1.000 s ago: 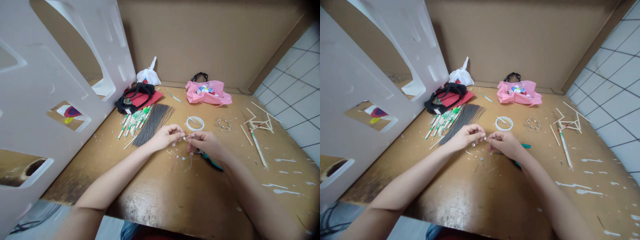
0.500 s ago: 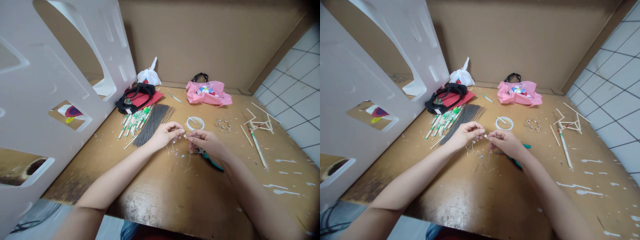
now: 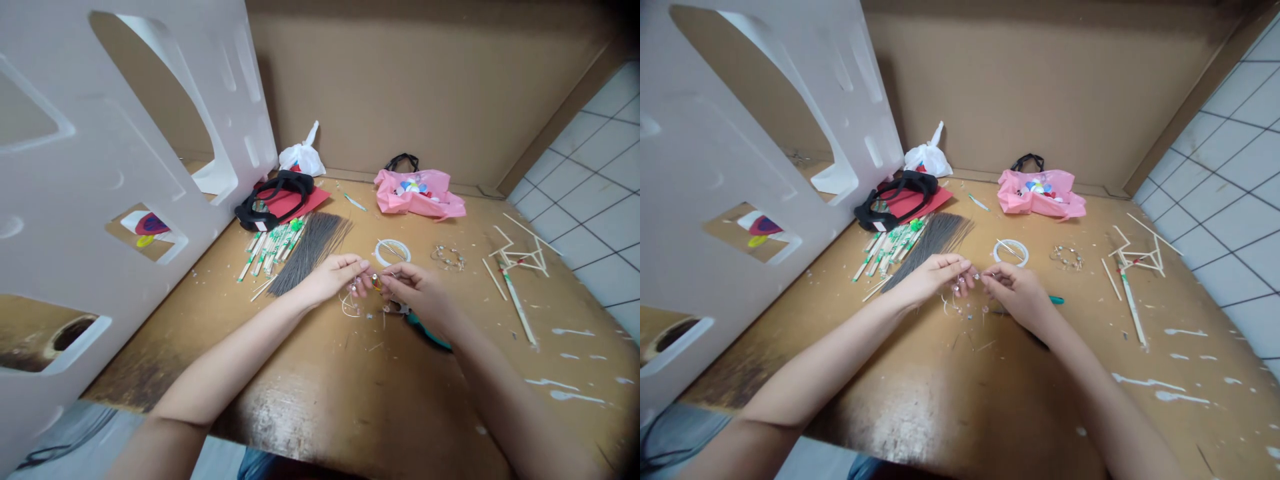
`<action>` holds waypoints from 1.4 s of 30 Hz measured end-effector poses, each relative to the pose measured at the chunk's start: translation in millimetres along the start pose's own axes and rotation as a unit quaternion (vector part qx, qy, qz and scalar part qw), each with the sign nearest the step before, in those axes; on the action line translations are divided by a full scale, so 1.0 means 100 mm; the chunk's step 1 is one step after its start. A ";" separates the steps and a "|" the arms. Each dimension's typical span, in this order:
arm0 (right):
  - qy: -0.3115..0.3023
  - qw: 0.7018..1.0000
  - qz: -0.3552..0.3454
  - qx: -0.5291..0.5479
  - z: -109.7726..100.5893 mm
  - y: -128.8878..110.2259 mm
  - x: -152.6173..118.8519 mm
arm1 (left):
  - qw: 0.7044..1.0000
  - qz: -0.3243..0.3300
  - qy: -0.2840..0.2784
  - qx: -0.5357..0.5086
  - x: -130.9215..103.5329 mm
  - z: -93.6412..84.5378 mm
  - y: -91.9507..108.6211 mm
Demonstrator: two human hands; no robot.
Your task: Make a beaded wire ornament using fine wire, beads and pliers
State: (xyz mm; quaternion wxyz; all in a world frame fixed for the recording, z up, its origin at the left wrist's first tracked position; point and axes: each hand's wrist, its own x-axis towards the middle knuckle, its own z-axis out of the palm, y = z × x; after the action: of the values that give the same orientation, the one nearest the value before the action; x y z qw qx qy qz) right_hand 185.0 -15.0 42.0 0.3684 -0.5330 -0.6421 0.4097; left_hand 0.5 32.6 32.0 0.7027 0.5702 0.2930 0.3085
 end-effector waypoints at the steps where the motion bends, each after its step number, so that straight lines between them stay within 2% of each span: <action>1: 0.002 1.000 -0.003 -0.001 -0.01 0.01 0.00 | 1.000 -0.002 0.000 0.005 0.00 -0.01 0.00; 9: -0.005 1.000 0.006 -0.002 0.00 -0.01 0.01 | 0.996 0.048 0.017 0.068 -0.01 0.04 -0.03; 16: -0.024 0.997 0.023 0.070 0.03 -0.07 -0.02 | 0.970 0.143 0.105 0.167 -0.05 0.11 -0.03; 22: -0.028 0.998 -0.009 0.063 0.05 -0.10 -0.04 | 0.961 0.200 0.082 0.172 -0.09 0.12 -0.02; 27: -0.001 0.999 -0.034 -0.020 0.07 -0.05 -0.07 | 0.965 0.189 0.058 0.172 -0.06 0.08 -0.02; 30: 0.024 0.994 -0.060 -0.091 0.07 -0.03 -0.09 | 0.959 0.180 0.060 0.212 -0.06 0.07 -0.02; 34: 0.024 0.982 -0.081 -0.169 0.08 -0.03 -0.11 | 0.950 0.172 0.058 0.255 -0.08 0.09 -0.01; 38: 0.039 0.978 -0.086 -0.184 0.11 -0.03 -0.12 | 0.949 0.162 0.075 0.259 -0.10 0.12 -0.01; 42: 0.036 0.985 -0.087 -0.147 0.10 -0.02 -0.10 | 0.959 0.166 0.078 0.215 -0.09 0.14 -0.03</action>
State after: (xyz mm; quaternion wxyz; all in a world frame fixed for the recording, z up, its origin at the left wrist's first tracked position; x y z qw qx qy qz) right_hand 176.3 -26.3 39.1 0.3427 -0.5382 -0.7256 0.2579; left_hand 5.6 16.3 32.4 0.4775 0.7224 0.3079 0.3941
